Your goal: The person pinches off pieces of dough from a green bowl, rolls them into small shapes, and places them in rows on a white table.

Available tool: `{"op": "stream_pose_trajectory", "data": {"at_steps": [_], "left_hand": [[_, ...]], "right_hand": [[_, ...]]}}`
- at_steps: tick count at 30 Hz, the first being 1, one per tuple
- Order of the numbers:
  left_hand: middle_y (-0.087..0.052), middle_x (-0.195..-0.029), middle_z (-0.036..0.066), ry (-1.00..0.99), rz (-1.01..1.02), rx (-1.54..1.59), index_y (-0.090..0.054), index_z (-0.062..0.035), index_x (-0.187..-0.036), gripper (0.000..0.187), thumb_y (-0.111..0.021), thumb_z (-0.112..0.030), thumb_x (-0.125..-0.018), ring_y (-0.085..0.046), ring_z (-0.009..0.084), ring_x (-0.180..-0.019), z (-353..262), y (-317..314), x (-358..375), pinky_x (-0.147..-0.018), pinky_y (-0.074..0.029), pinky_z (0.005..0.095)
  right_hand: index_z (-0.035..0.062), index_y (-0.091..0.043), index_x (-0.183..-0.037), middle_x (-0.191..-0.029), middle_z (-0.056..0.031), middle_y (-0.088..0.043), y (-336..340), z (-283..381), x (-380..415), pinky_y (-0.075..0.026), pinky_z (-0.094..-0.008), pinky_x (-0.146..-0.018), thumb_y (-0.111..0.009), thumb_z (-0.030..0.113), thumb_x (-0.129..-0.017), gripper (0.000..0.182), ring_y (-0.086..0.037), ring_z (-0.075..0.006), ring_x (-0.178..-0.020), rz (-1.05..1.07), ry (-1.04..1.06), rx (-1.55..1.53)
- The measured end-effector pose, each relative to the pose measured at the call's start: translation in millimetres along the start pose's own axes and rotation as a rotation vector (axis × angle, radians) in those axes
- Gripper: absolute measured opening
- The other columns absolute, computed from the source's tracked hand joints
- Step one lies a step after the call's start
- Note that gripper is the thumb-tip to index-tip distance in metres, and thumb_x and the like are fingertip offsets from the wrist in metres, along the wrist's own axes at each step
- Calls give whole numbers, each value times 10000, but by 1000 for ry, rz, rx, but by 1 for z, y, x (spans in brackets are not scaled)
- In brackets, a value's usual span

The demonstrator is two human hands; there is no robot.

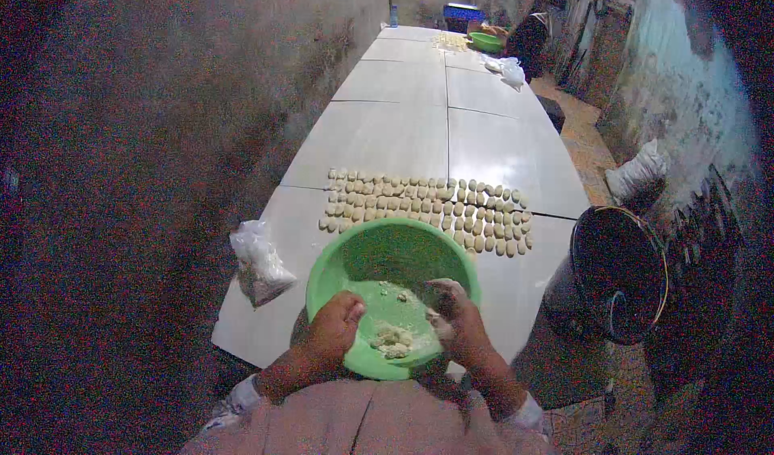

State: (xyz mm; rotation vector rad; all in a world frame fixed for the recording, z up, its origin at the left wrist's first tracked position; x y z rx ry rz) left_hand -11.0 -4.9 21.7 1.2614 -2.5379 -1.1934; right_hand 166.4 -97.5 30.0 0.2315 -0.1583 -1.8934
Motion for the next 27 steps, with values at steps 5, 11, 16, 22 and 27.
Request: {"op": "stream_pose_trajectory", "data": {"at_steps": [5, 11, 16, 22, 27], "left_hand": [[-373, -703, -6, 383, 249, 838, -443, -80, -926, 215, -375, -275, -988, -339, 102, -601, 11, -23, 10, -560, -344, 283], [-415, -1331, 193, 279, 255, 1045, 78, -92, -1466, 673, -382, -222, -993, -446, 260, -1204, -11, -15, -4, -1000, -354, 308], [-146, -1529, 131, 289, 401, 564, -29, -94, -1480, 677, -231, -505, -980, -206, 271, -1395, -24, -67, 4, -1110, -229, 329], [-77, -1547, 96, 144, -99, 1521, -47, -116, -1487, 946, -101, -774, -810, -150, 263, -1409, -19, -54, -50, -1133, -153, 371], [-83, -1546, 106, 175, -65, 1538, 2, -117, -1486, 1055, -117, -846, -733, -164, 260, -1402, -41, -46, -61, -1139, -102, 395]], "right_hand": [[13, -654, -1016, -1016, -202, -614, -30, 8, 4, -481, -378, -855, -528, -89, -698, 357, -601, -351, -989, 316, 107, 520], [-27, -581, -1107, -1145, -216, -595, -25, -27, 4, -484, -335, -837, -521, 42, -906, 221, -613, -275, -1006, 184, -19, 542], [58, -259, -1423, -1483, -214, -192, -42, 5, -37, -229, -431, -1093, -414, 279, -972, 526, -214, -366, -1371, -150, 402, 371], [126, -58, -1497, -1551, -79, 86, -93, 18, -49, -198, -445, -1108, -174, 627, -929, 767, -112, -296, -1417, -8, 474, -212], [71, -122, -1471, -1534, -150, -80, -75, 18, -79, -67, -469, -1132, -176, 595, -919, 764, -80, -303, -1412, -96, 134, -612]]}}
Point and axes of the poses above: each hand's wrist, its own x-axis away from the middle knuckle, its own y-axis out of the back of the hand, z = x × y, the point moved 7 cm from there along -x, towards the middle knuckle
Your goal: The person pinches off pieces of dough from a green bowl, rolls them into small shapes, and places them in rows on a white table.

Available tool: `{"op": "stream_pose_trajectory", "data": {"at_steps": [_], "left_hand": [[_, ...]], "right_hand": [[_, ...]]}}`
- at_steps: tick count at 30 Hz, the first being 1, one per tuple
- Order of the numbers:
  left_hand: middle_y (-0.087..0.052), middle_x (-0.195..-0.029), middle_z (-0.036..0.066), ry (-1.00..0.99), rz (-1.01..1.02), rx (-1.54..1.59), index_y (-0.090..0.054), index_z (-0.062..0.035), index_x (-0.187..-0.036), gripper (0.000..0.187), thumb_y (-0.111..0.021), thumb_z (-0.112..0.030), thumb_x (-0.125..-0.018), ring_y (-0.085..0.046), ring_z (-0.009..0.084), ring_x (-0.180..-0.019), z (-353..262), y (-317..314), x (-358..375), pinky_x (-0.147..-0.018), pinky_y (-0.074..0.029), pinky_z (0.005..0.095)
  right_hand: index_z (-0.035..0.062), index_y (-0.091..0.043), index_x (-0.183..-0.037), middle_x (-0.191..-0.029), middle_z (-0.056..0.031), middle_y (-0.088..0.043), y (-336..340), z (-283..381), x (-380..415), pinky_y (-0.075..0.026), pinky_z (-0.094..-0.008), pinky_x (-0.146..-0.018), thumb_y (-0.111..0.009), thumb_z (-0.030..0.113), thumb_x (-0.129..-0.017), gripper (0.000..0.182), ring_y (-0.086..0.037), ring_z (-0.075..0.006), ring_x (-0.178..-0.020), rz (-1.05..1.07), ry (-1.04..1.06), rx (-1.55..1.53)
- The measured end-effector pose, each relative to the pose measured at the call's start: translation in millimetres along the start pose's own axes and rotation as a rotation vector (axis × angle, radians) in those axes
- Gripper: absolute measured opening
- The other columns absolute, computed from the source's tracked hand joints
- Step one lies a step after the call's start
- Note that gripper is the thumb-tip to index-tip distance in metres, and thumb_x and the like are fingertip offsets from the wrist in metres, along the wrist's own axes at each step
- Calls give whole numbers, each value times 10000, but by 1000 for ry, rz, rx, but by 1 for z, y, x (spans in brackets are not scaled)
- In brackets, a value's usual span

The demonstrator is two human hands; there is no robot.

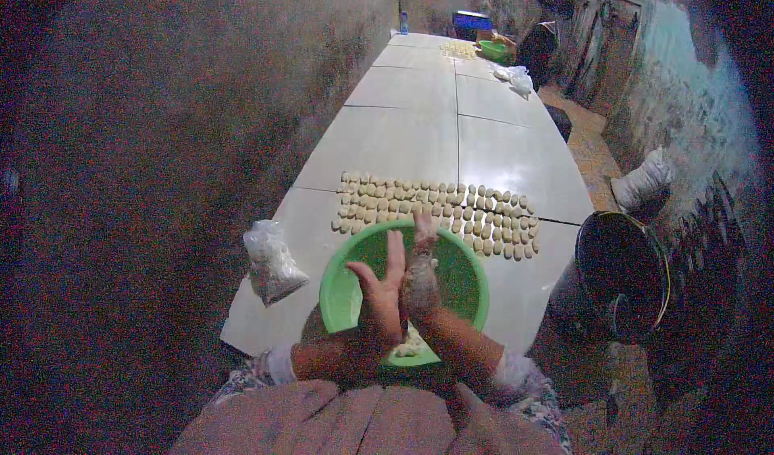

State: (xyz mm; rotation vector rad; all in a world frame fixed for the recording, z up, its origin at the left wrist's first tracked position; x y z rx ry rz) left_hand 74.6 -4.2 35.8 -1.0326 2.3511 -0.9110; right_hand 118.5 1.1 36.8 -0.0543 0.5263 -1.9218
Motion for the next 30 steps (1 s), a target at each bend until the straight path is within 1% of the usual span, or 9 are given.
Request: {"op": "stream_pose_trajectory", "data": {"at_steps": [2, 5, 11, 13, 15, 19, 24, 28, 30], "left_hand": [[-94, -1544, 110, -89, -15, 55, -19, -112, -1488, 1062, -116, -850, -730, -172, 261, -1399, -2, 12, -12, -1139, -89, 401], [-117, -1543, 99, 285, -83, 395, -59, -122, -1490, 1052, -117, -851, -734, -206, 271, -1385, 28, 19, -11, -1130, -132, 420], [-61, -1544, 114, 202, -143, 281, 89, -122, -1475, 1062, -54, -851, -715, -231, 282, -1366, 8, 24, -25, -1111, -191, 408], [-195, -1526, 54, 280, -237, 275, -77, -131, -1487, 1045, -136, -854, -735, -225, 260, -1381, 33, 41, -26, -1116, -192, 413], [-31, -1550, 111, 291, -111, 47, 109, -136, -1471, 1029, -118, -830, -746, -159, 296, -1398, 46, 48, -7, -1122, -163, 407], [-17, -1552, 98, 183, -106, 405, 14, -138, -1486, 1032, -85, -838, -735, -115, 282, -1411, 9, 15, -14, -1136, -112, 400], [-375, -1435, 139, 408, -150, 332, -148, -94, -1474, 1049, -95, -843, -741, -353, 290, -1322, 53, 32, 2, -1111, -233, 415], [-479, -1316, 189, 540, -106, 418, -315, -50, -1398, 968, -130, -790, -803, -469, 329, -1213, 44, 34, 19, -1050, -336, 449], [-370, -1370, 245, 489, 347, 871, -177, -12, -1430, 890, -166, -705, -873, -465, 358, -1194, 45, 38, 16, -1033, -357, 454]], "right_hand": [[73, -90, -1474, -1529, -144, -112, -3, 6, -2, -23, -467, -1144, -106, 740, -839, 921, -107, -297, -1408, -50, 39, 152], [46, -117, -1464, -1522, -159, -129, 4, 2, -7, -25, -430, -1146, -96, 665, -892, 843, -111, -288, -1406, -90, -123, -66], [61, -119, -1467, -1526, -167, -97, 20, -21, -12, -50, -414, -1145, -90, 638, -908, 804, -55, -294, -1410, -137, -7, 311], [71, -116, -1470, -1529, -167, -82, 28, -32, -15, -60, -413, -1144, -89, 638, -907, 799, -32, -297, -1412, -135, 14, 441], [80, -113, -1472, -1531, -168, -66, 42, -35, -26, -69, -412, -1143, -89, 637, -907, 794, -9, -301, -1414, -106, -1, 531], [87, -165, -1461, -1530, -168, -77, 49, -47, -23, -50, -422, -1138, -159, 577, -934, 720, -26, -301, -1414, -94, -26, 535], [90, -271, -1436, -1526, -167, -112, 51, -53, -15, -1, -442, -1128, -301, 459, -989, 581, -83, -299, -1411, -85, -62, 495], [62, -434, -1305, -1333, -155, -397, 56, 22, -18, -251, -405, -1044, -422, 357, -962, 453, -369, -264, -1234, 28, 62, 379], [47, -516, -1240, -1237, -149, -540, 56, 53, -14, -376, -386, -1002, -483, 306, -949, 391, -511, -247, -1146, 96, 118, 319]]}}
Point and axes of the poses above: each hand's wrist, its own x-axis away from the middle knuckle, its own y-axis out of the back of the hand, z = x × y, the point moved 7 cm from there along -x, towards the middle knuckle
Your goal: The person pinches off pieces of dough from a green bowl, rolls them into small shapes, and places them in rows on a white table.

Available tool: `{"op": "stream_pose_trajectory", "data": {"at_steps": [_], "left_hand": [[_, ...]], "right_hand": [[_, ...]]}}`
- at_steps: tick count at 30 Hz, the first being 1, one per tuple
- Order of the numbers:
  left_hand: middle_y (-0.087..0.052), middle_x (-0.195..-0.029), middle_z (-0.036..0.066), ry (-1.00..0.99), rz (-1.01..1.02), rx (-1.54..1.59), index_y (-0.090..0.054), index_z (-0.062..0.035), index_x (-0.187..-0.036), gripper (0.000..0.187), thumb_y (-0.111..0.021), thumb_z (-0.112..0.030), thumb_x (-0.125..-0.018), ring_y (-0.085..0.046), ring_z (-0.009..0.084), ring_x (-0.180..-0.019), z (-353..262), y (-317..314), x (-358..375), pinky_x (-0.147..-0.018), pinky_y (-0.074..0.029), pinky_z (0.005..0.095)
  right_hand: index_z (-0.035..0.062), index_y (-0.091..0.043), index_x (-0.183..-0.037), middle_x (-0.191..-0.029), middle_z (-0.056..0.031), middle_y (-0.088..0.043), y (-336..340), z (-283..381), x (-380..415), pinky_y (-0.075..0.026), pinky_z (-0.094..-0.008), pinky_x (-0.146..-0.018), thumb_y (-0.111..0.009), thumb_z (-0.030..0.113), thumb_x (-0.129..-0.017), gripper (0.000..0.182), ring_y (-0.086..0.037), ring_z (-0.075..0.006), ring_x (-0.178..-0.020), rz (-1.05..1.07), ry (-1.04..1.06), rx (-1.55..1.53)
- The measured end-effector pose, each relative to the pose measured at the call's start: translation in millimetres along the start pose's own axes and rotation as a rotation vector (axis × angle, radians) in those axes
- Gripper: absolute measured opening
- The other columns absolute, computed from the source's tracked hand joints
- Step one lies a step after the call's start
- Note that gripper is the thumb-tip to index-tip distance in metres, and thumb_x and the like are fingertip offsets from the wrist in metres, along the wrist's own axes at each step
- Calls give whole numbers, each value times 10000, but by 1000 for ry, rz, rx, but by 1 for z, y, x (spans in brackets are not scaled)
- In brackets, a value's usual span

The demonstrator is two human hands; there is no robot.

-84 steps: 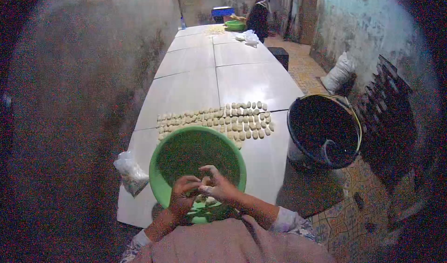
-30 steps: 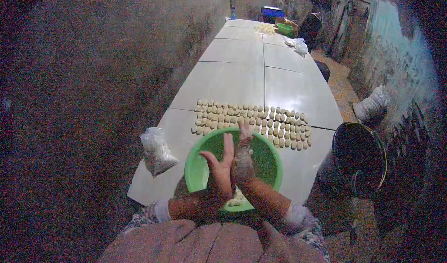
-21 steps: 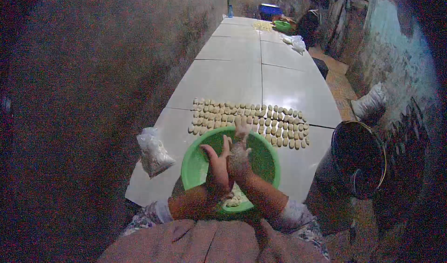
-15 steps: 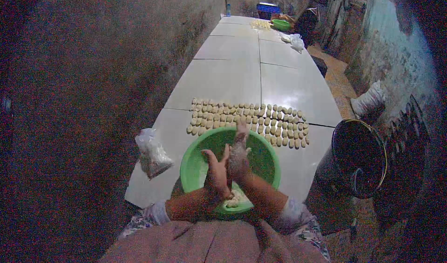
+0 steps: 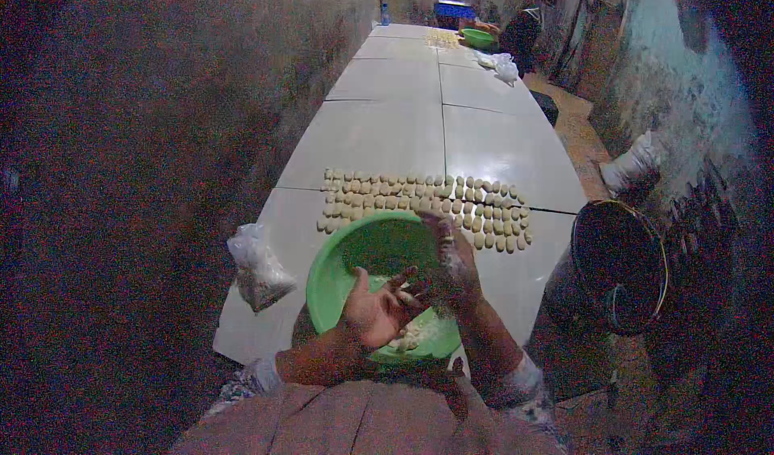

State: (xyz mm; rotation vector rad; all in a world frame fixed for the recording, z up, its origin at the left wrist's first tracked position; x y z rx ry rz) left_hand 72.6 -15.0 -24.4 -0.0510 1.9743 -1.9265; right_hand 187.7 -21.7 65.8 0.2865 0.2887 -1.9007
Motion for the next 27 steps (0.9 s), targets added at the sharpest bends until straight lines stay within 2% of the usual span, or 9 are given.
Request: {"op": "stream_pose_trajectory", "data": {"at_steps": [4, 7, 8, 9, 11, 12, 17, 19, 27], "left_hand": [[-450, -1273, 234, -31, -490, -375, -178, -26, -1416, 765, -205, -616, -931, -549, 324, -1043, -11, -17, 8, -972, -417, 438], [-509, -1233, 195, -30, -458, -433, -288, -69, -1360, 717, -241, -632, -919, -536, 336, -1097, -19, -8, 12, -948, -439, 427], [-502, -1249, 175, 48, 30, -5, -305, -57, -1353, 726, -224, -633, -918, -530, 329, -1108, -18, 7, 10, -917, -449, 427], [-502, -1249, 175, 54, 28, -4, -305, -57, -1353, 726, -224, -633, -918, -530, 329, -1108, -12, -7, 9, -917, -449, 427], [-491, -1241, 155, -4, -490, -593, -182, -51, -1425, 846, -195, -693, -875, -561, 286, -1010, -10, -21, 13, -908, -453, 417], [-507, -1222, 144, 30, -521, -667, -181, -53, -1430, 862, -172, -703, -864, -565, 278, -983, -9, -23, 16, -891, -461, 404], [-474, -1299, 158, 72, -443, -796, -191, -45, -1436, 954, -110, -760, -811, -534, 285, -1095, -4, -29, 17, -937, -433, 409], [-577, -1077, 145, -24, -486, -712, -283, -54, -1336, 885, -154, -757, -814, -550, 215, -851, -6, -31, 16, -784, -465, 365], [-593, -1029, 152, 12, -429, -731, -201, -56, -1388, 910, -161, -758, -811, -575, 230, -844, -10, -30, 17, -791, -480, 378]], "right_hand": [[3, -563, -1130, -1121, -112, -597, 1, 2, 33, -408, -349, -955, -613, 95, -867, 283, -559, -199, -1034, 75, -193, 291], [77, -509, -1259, -1234, -174, -531, -34, 26, 52, -420, -404, -964, -685, 114, -785, 506, -550, -318, -1109, 458, 106, 591], [121, -423, -1350, -1316, -163, -482, -39, 30, 60, -320, -472, -1052, -697, 162, -783, 631, -506, -367, -1168, 502, 128, 749], [121, -423, -1350, -1316, -163, -482, -40, 26, 63, -320, -472, -1052, -697, 162, -783, 631, -506, -367, -1168, 496, 125, 749], [134, -381, -1379, -1317, -157, -490, -41, 14, 68, -240, -495, -1093, -696, 191, -783, 677, -484, -368, -1198, 522, 118, 740], [137, -343, -1403, -1300, -179, -504, -40, 9, 67, -268, -497, -1081, -688, 198, -783, 712, -457, -368, -1231, 563, -18, 715], [136, -269, -1439, -1273, -192, -519, -45, 16, 73, -364, -456, -1033, -694, 91, -740, 819, -505, -384, -1155, 474, -50, 680], [139, -241, -1447, -1278, -199, -504, -47, 17, 73, -420, -444, -982, -698, 48, -724, 861, -538, -386, -1085, 430, -79, 614], [79, -203, -1451, -1260, -198, -514, -47, 12, 73, -449, -466, -943, -668, 71, -755, 837, -543, -398, -1105, 420, -153, 736]]}}
Point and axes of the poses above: each hand's wrist, its own x-axis away from the middle knuckle, its own y-axis out of the back of the hand, z = x × y, the point moved 7 cm from there along -x, towards the middle knuckle
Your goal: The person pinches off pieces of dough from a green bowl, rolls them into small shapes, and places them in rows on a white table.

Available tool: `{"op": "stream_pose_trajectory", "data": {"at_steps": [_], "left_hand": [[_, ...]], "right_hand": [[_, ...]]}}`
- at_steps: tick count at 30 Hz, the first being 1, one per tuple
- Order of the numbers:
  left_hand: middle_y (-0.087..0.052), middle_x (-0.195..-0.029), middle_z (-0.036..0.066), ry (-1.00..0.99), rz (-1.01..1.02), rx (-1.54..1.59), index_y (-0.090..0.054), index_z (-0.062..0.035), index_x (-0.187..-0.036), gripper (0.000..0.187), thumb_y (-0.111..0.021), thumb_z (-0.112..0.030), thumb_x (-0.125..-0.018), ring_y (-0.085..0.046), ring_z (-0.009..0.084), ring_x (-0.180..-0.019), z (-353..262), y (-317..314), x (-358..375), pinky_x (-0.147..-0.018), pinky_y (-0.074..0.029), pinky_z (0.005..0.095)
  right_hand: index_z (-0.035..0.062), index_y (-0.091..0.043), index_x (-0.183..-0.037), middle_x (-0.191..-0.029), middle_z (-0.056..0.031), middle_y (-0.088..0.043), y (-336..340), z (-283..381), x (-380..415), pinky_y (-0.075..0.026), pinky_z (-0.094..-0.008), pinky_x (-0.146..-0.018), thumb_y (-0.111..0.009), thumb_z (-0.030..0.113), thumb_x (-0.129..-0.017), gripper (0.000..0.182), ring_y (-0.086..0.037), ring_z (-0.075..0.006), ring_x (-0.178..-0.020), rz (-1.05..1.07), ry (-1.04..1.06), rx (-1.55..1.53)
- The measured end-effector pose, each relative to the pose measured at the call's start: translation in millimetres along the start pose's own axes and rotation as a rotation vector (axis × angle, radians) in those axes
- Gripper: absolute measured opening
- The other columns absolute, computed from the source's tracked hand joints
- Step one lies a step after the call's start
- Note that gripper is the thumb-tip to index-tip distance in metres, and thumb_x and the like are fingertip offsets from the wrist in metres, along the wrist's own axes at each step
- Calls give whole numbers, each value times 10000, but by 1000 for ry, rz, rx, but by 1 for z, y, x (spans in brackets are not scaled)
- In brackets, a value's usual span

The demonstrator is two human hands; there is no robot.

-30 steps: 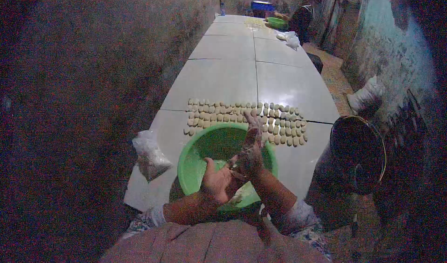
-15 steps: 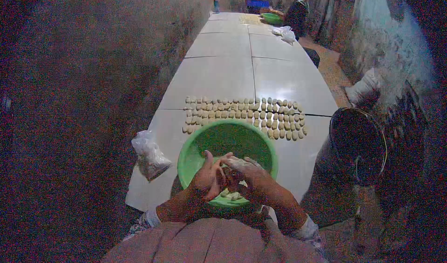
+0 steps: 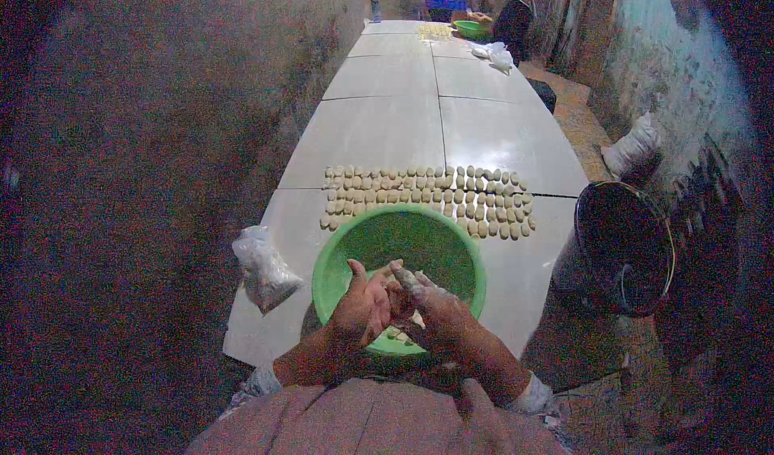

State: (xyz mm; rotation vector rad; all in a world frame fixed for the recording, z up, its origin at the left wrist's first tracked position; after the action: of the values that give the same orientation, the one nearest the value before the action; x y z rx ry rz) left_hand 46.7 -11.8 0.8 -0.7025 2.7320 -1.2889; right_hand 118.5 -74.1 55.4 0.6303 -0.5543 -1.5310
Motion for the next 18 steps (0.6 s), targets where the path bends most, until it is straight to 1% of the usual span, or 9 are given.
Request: {"op": "stream_pose_trajectory", "data": {"at_steps": [2, 6, 8, 9, 10, 12, 13, 17, 18], "left_hand": [[-582, -1037, 144, 19, -10, 60, -168, -43, -1399, 901, -191, -740, -828, -574, 230, -843, 0, -1, 1, -804, -479, 373], [-570, -1038, 128, -6, -37, 53, -198, -22, -1397, 861, -247, -697, -864, -581, 219, -897, -3, 5, -1, -850, -471, 374], [-567, -1037, 106, -29, 73, -218, -283, 0, -1371, 816, -272, -660, -891, -579, 209, -959, -11, -10, 4, -907, -456, 361], [-589, -1046, 97, 42, 57, -247, -395, 9, -1331, 670, -383, -537, -943, -580, 201, -1009, -12, -8, 12, -932, -451, 334], [-589, -1046, 97, 42, 54, -249, -395, 9, -1331, 670, -383, -537, -943, -580, 201, -1009, -15, -11, 14, -932, -451, 334], [-610, -1056, 99, 99, 5, -494, -491, 22, -1248, 484, -493, -367, -959, -605, 194, -982, -17, -11, 17, -910, -466, 308], [-633, -1034, 95, 88, -11, -390, -551, 28, -1178, 348, -557, -224, -939, -627, 182, -958, -10, 4, 12, -889, -481, 300], [-644, -1013, 90, 87, -22, -395, -563, 30, -1163, 343, -557, -230, -939, -635, 175, -943, -8, 7, 12, -881, -489, 303], [-649, -1007, 89, 94, -13, -400, -569, 25, -1158, 337, -557, -230, -939, -634, 173, -942, -8, 7, 12, -880, -490, 302]], "right_hand": [[57, -198, -1447, -1180, -194, -576, 1, 6, 0, -437, -469, -960, -664, 106, -776, 819, -521, -413, -1133, -9, 160, 103], [54, -203, -1443, -1127, -172, -619, 2, 1, 0, -416, -473, -984, -670, 143, -789, 808, -481, -423, -1182, -85, 155, 133], [48, -224, -1434, -1159, -151, -614, 14, 1, 2, -409, -463, -992, -665, 169, -801, 780, -451, -430, -1212, -242, 219, 20], [44, -241, -1425, -1204, -126, -598, 15, -2, 3, -404, -449, -999, -651, 157, -813, 745, -451, -418, -1217, -251, 187, 129], [44, -241, -1425, -1204, -126, -598, 15, -2, 3, -404, -449, -999, -651, 157, -813, 745, -451, -418, -1217, -252, 188, 126], [48, -244, -1424, -1246, -143, -566, 11, -3, 2, -417, -450, -984, -638, 145, -824, 724, -463, -407, -1210, -166, 194, 128], [45, -245, -1423, -1269, -159, -543, 10, 7, 1, -445, -452, -945, -621, 162, -845, 700, -490, -401, -1183, -180, 294, 23], [33, -230, -1424, -1249, -179, -552, -1, -11, 2, -493, -446, -844, -594, 184, -873, 678, -586, -395, -1041, -129, 170, 2], [33, -230, -1424, -1249, -179, -552, -2, -12, 2, -493, -446, -844, -594, 184, -873, 678, -586, -395, -1041, -130, 170, 2]]}}
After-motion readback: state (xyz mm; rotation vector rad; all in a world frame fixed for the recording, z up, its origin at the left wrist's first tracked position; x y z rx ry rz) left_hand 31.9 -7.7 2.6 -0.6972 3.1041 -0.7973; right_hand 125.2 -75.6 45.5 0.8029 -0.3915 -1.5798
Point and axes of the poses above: each hand's wrist, its own x-axis away from the middle knuckle, its own y-axis out of the back of the hand, z = x × y, the point moved 7 cm from there along -x, towards the middle knuckle
